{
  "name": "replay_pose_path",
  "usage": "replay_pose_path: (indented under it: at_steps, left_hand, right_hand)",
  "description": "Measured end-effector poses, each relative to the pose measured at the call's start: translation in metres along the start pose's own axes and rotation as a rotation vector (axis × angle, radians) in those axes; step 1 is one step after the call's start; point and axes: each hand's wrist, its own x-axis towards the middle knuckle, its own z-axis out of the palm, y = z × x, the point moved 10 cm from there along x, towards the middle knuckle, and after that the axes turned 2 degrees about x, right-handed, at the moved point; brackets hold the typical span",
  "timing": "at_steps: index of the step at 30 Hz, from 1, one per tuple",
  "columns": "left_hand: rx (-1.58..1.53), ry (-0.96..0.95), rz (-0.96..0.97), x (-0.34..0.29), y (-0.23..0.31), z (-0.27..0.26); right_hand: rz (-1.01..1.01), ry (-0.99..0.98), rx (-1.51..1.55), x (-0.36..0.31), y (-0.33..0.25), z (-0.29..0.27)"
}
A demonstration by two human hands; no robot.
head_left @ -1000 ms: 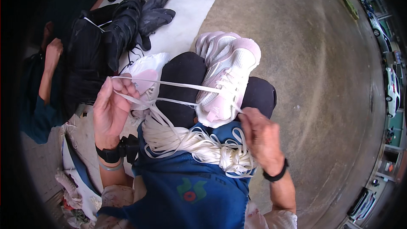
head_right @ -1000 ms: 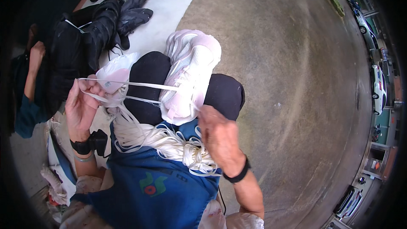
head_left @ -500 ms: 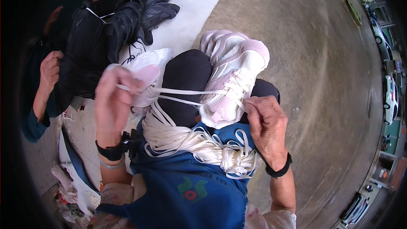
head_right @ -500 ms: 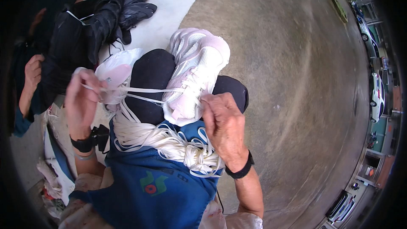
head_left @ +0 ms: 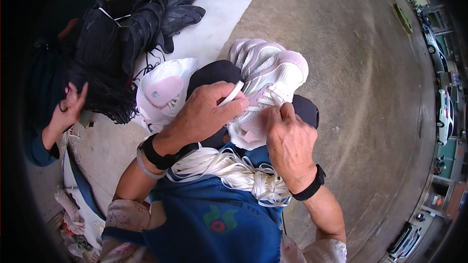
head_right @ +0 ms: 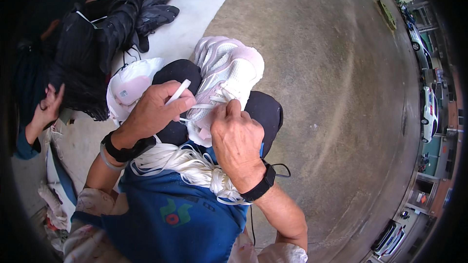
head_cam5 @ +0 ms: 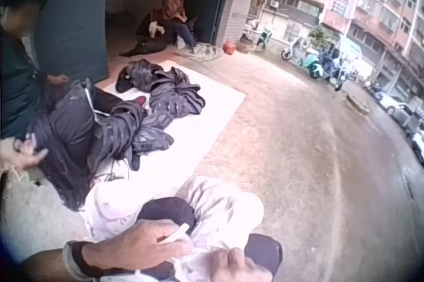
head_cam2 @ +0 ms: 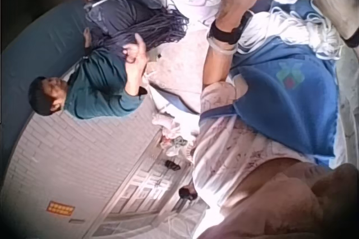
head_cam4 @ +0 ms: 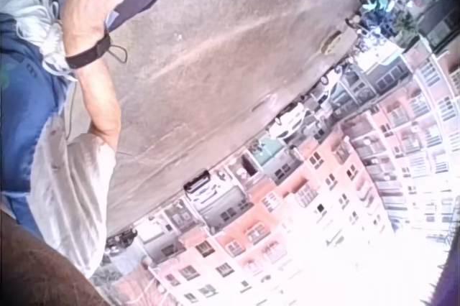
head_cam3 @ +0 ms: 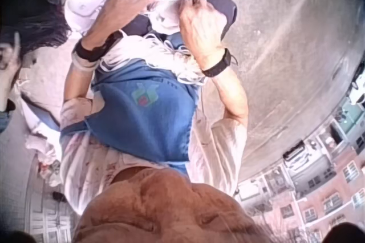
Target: Lacing and tying pink and white sneakers.
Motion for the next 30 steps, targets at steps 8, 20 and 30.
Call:
replay_pose_path:
  at_steps: [8,20,30]
  left_hand:
    - [-0.065,-0.046,-0.131,-0.002,0.001,0.001]
    - [-0.007,-0.129,-0.097,0.014,0.004,0.023]
    - [0.127,-0.216,0.190,0.029,0.026,0.053]
  right_hand:
    - [-0.004,0.004,0.709,0.004,0.046,0.016]
    - [0.128,-0.048,0.978,-0.002,0.051,0.025]
    - [0.148,-0.092,1.389,-0.012,0.066,0.040]
